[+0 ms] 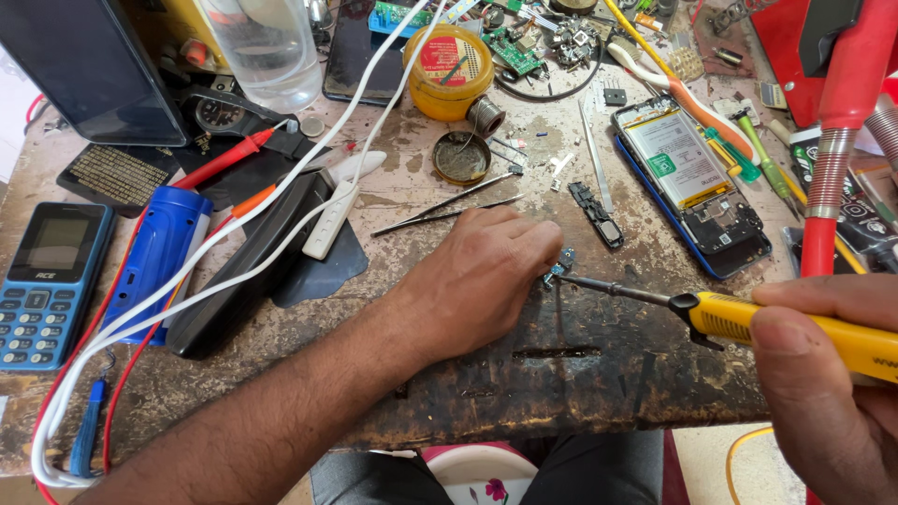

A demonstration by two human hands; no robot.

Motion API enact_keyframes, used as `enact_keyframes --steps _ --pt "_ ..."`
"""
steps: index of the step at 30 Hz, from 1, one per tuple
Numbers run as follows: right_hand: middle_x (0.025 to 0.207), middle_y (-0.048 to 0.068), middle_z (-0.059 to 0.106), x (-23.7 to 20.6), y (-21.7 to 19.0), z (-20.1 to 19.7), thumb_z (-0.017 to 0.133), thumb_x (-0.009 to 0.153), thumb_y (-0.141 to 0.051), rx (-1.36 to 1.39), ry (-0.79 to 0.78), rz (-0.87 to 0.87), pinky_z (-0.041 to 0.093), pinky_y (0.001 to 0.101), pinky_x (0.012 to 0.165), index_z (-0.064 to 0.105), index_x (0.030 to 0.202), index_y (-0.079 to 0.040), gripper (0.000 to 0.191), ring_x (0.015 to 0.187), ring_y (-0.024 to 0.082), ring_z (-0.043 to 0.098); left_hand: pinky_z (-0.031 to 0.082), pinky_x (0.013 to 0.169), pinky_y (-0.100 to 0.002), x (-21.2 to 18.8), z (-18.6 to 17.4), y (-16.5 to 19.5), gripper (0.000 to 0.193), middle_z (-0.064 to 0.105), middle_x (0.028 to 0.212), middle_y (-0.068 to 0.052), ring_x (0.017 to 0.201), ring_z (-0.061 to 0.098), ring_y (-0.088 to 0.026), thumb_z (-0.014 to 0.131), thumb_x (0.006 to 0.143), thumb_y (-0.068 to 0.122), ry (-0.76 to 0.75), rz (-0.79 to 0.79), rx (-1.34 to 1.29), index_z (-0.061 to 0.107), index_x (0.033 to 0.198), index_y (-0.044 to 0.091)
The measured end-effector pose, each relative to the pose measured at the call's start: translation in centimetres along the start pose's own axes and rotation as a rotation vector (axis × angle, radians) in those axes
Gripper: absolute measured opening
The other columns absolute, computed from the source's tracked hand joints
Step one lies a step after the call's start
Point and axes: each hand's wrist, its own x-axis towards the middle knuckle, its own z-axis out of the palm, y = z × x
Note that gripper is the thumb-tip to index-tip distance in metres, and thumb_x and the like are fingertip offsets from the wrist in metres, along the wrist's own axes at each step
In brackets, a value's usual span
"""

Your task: The person solders a small circuit board using a soldering iron and solder wire. They repeatedly apply solder to specific points on the board, then use a cotton swab to wipe the surface. The person handles the board with both hands and inspects it between steps.

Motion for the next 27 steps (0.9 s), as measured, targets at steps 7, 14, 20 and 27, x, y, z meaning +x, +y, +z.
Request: enact_keyframes --steps 7,14,20,27 --pt "0.092 0.01 0.067 -0.1 0.4 0.0 0.065 0.104 -0.027 0.002 0.001 -0.01 0.053 0.0264 0.082 0.065 0.128 0.0 0.036 0.08 0.013 0.065 0.046 0.085 -0.047 -0.1 0.1 -0.1 0.008 0.063 0.09 -0.011 0.093 0.063 -0.033 0.06 0.09 0.002 0.004 0.0 -0.006 0.057 0.097 0.005" --pt "0.091 0.01 0.067 -0.6 1.6 0.0 0.066 0.109 -0.029 -0.017 0.014 -0.014 0.052 0.026 0.084 0.066 0.124 0.001 0.033 0.077 0.013 0.065 0.046 0.085 -0.047 -0.1 0.0 -0.2 0.01 0.064 0.091 -0.011 0.093 0.063 -0.033 0.06 0.088 0.001 -0.002 -0.002 -0.001 0.058 0.097 0.006" --pt "0.091 0.01 0.067 -0.6 1.2 0.2 0.066 0.107 -0.029 0.004 0.016 0.005 0.052 0.0257 0.082 0.066 0.126 0.001 0.035 0.076 0.013 0.065 0.046 0.085 -0.047 -0.1 0.1 -0.2 0.01 0.064 0.091 -0.011 0.093 0.063 -0.034 0.06 0.089 0.002 0.002 -0.011 -0.007 0.058 0.098 0.006" --pt "0.097 0.012 0.068 0.0 -0.9 0.2 0.067 0.102 -0.023 -0.004 0.0 0.003 0.054 0.0281 0.083 0.065 0.126 0.001 0.034 0.079 0.015 0.067 0.045 0.084 -0.047 0.0 0.0 -0.1 0.011 0.064 0.089 -0.011 0.093 0.063 -0.034 0.06 0.088 0.001 -0.012 -0.025 -0.008 0.057 0.097 0.006"
